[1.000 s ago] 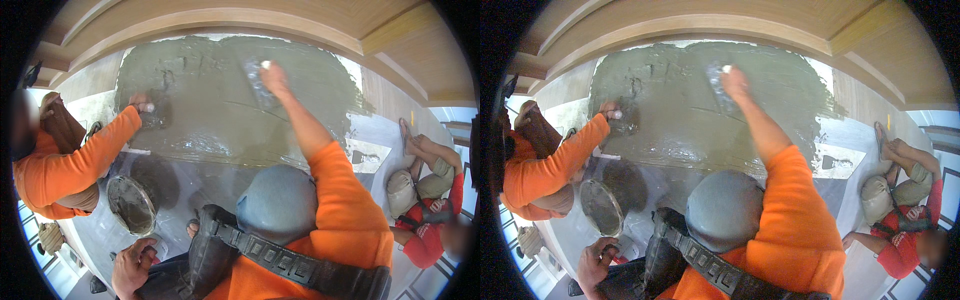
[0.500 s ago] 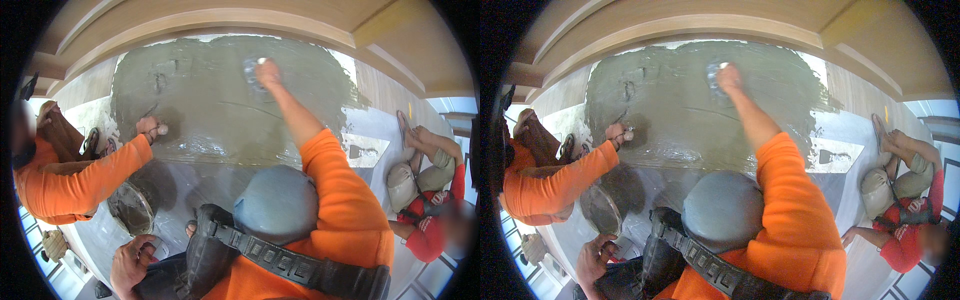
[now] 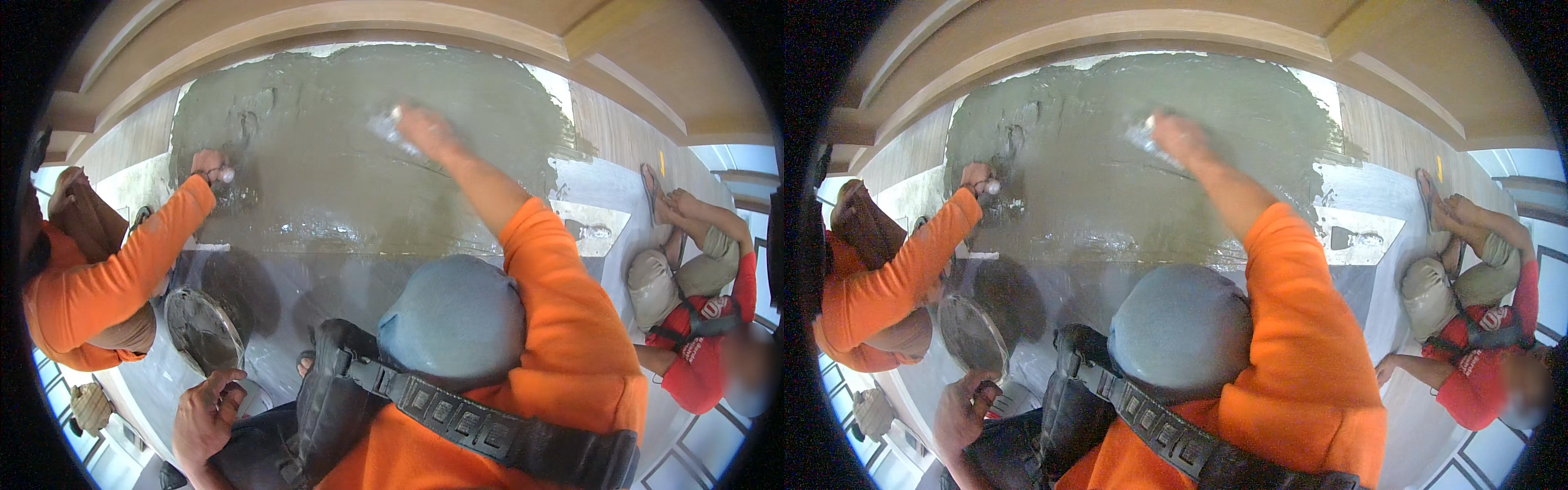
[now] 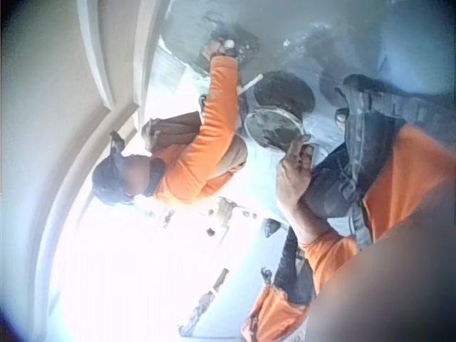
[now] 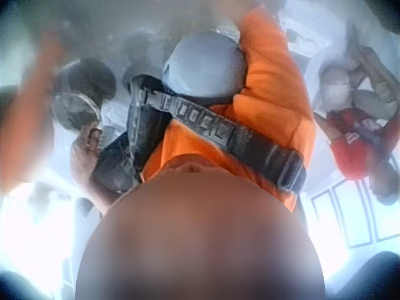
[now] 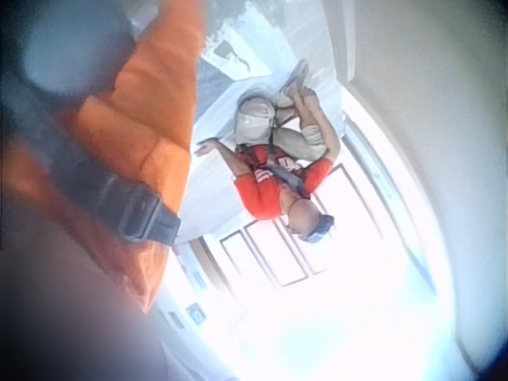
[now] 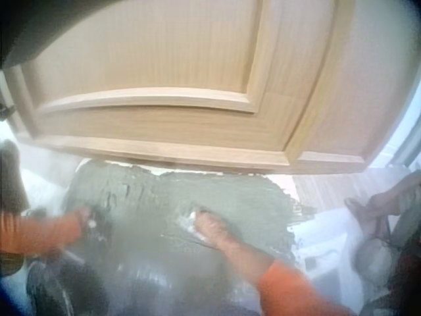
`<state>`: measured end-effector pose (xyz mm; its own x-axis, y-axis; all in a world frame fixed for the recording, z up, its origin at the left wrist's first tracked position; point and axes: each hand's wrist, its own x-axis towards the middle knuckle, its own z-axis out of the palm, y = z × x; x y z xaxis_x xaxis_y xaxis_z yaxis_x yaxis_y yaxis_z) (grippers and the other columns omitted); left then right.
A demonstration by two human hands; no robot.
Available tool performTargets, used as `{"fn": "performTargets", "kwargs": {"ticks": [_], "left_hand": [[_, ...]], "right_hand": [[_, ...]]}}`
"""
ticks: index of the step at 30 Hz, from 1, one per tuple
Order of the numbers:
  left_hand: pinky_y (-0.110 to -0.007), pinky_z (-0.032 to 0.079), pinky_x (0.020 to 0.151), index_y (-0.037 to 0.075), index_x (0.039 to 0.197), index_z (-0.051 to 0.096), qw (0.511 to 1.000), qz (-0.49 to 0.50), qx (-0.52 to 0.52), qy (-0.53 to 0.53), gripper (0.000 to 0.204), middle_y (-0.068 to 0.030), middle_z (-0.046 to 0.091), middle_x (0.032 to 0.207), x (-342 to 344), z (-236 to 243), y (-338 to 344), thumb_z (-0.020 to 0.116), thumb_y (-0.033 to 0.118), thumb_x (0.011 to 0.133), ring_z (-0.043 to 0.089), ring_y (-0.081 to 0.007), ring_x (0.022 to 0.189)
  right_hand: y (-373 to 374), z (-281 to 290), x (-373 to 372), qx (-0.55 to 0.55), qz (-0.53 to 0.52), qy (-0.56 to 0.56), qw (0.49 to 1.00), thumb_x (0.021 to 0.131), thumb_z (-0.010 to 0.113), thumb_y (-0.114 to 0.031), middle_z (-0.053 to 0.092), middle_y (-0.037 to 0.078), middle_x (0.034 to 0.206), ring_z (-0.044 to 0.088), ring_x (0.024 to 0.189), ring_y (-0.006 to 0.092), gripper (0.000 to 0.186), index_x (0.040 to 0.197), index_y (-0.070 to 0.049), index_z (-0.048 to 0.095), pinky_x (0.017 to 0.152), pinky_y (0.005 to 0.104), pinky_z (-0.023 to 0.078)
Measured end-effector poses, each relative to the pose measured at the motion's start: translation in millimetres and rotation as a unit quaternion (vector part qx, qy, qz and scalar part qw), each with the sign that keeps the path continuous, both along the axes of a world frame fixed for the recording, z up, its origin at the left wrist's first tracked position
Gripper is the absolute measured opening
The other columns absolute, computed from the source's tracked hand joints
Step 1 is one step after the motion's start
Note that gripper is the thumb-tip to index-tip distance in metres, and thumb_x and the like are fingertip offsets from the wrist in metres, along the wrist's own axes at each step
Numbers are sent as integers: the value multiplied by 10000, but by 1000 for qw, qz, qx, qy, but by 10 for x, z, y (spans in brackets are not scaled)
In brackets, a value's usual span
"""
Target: The person applies wet cement to a floor surface using a trowel, smoothing and leveling the material. Two other workers are also applying cement nearby.
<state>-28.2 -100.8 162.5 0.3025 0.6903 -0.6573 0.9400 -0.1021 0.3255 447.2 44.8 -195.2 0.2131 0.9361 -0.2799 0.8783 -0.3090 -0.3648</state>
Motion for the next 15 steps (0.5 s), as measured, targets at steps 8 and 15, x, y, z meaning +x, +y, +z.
{"fn": "performTargets", "kwargs": {"ticks": [8, 15], "left_hand": [[-416, 549, 736, 45, 1152, 683, 998, 61, -31, 13, 220, -180, 753, 981, 12, 42, 11, 668, 115, 944, 746, -355, 812], [-395, 551, 714, 34, 1152, 676, 1000, 13, -22, 4, 215, -180, 753, 981, -40, -38, 59, 659, 112, 952, 754, -328, 770]], "right_hand": [[-495, -111, 1170, 118, -268, 13, 956, 954, 670, -327, 696, 321, 1145, 673, 1112, 480, 469, 1283, -5, 582, 942, 547, 536], [-1056, -200, 1752, 54, -386, 18, 921, 973, 646, -346, 710, 329, 1085, 697, 1056, 478, 532, 1278, 83, 564, 908, 526, 558]]}}
